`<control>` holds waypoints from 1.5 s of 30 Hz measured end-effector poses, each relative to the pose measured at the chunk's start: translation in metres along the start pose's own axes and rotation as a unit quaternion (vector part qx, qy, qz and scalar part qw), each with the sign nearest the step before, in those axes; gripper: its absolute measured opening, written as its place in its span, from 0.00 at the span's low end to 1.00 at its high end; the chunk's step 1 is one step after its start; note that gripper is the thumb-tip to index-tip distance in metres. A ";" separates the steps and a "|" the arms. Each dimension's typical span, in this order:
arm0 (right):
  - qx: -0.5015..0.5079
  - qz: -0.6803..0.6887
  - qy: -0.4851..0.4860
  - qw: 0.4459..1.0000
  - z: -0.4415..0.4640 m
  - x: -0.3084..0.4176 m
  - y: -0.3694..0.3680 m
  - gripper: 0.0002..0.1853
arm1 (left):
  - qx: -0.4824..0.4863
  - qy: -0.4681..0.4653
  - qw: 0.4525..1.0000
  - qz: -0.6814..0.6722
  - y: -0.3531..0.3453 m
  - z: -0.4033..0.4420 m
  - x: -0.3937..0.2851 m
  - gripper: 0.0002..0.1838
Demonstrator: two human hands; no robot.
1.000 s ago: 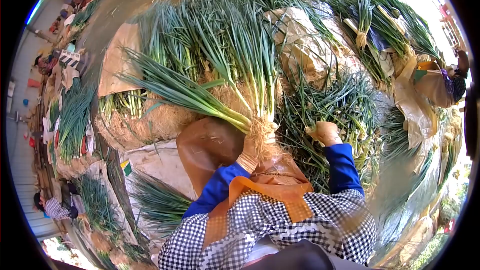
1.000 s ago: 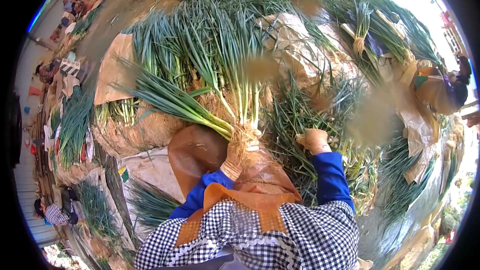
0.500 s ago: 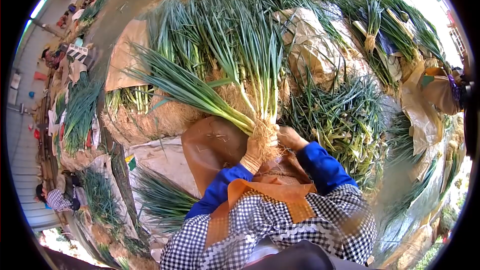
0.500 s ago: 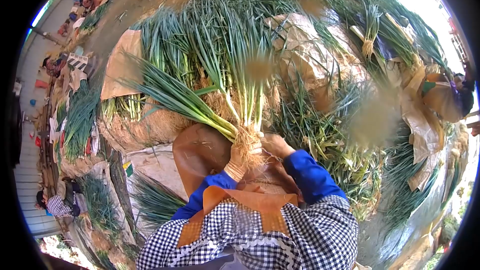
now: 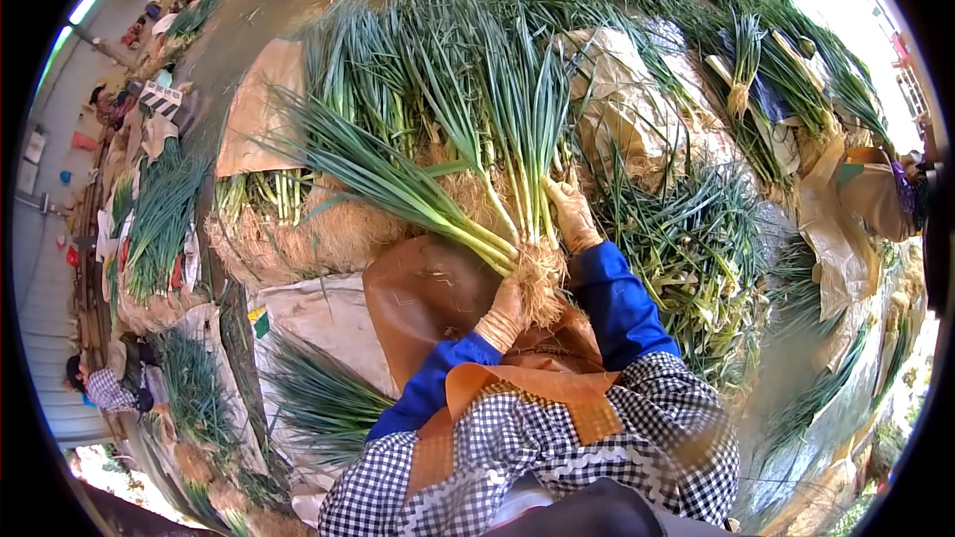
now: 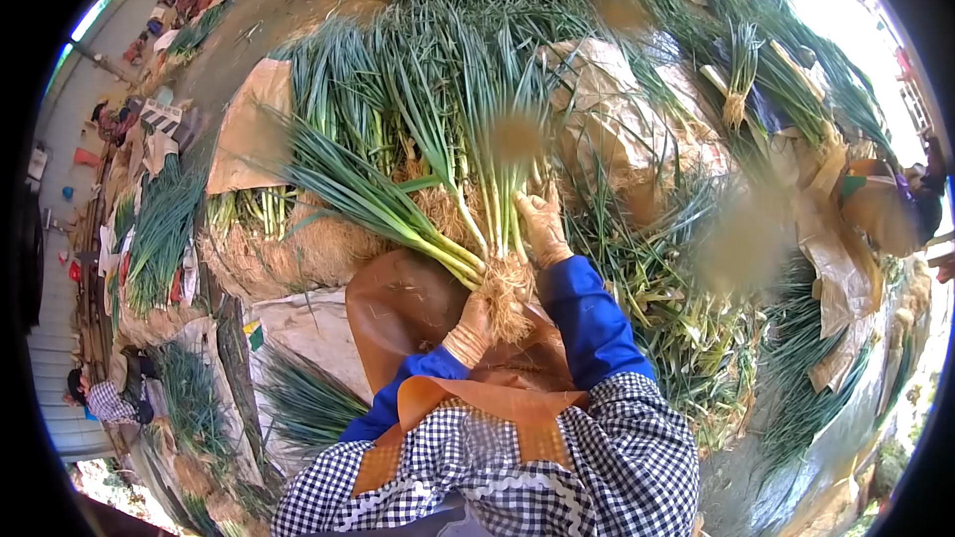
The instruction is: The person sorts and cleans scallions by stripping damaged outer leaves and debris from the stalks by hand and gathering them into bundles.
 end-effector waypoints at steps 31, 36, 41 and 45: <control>0.037 -0.779 -0.088 0.619 -0.102 0.015 0.156 0.21 | 0.163 0.113 0.964 -0.180 -0.046 -0.017 -0.022 0.16; -0.114 -0.451 0.242 0.852 -0.008 0.010 0.041 0.22 | 0.117 0.089 0.978 -0.145 -0.054 -0.022 -0.025 0.16; 0.138 -0.524 0.133 0.830 0.032 0.012 -0.003 0.22 | 0.106 0.100 0.976 -0.162 -0.055 -0.029 -0.022 0.13; 0.255 -0.565 0.254 0.743 -0.055 -0.009 0.020 0.07 | 0.107 0.052 0.987 -0.109 -0.045 -0.019 -0.024 0.12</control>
Point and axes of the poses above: each hand's wrist, its own z-axis towards the middle knuckle, its own y-axis out of the back of the hand, x = y × z, the point moved 2 cm from there along z, towards the middle knuckle, and after that the axes turned 6 degrees about -x, right-handed, at the moved point
